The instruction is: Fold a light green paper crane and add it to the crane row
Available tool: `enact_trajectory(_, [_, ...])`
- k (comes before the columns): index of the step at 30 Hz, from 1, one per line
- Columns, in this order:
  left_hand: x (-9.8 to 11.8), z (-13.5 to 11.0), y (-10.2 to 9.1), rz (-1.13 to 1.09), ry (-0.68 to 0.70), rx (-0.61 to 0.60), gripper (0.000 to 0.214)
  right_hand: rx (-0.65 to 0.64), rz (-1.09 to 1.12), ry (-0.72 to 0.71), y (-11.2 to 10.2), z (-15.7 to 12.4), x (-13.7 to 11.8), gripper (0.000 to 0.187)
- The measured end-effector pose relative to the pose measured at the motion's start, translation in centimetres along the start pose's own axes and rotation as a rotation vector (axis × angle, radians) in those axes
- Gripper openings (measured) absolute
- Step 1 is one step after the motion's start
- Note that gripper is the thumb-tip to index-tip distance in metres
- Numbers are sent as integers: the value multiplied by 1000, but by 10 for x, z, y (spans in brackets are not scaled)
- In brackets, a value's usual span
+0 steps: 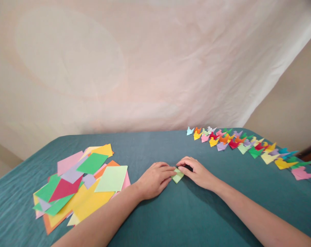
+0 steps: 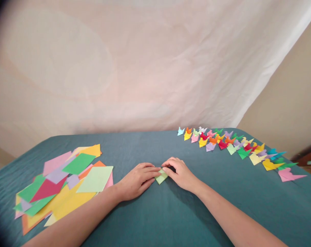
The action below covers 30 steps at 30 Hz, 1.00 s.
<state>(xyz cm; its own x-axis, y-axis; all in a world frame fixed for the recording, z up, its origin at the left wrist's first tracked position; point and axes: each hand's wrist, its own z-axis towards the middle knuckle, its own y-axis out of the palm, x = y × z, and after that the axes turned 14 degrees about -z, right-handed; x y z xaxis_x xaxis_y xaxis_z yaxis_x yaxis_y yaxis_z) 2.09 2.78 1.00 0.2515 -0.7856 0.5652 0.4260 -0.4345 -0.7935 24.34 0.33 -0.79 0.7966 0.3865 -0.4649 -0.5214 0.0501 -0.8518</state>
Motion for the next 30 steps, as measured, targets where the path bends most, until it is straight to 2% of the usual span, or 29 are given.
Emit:
enact_trajectory(8, [0, 0, 0, 104, 22, -19, 32, 50, -33, 36, 11, 9, 8, 6])
enact_trajectory(14, [-1, -1, 1, 158, 41, -29, 33, 2, -46, 1, 8, 10, 11, 8])
enact_trajectory(24, [0, -3, -10, 174, 52, -99, 35, -88, -107, -33, -5, 4, 17, 26])
enact_trajectory(30, [-6, -7, -20, 164, 79, -128, 34, -130, -81, -34, -11, 6, 17, 29])
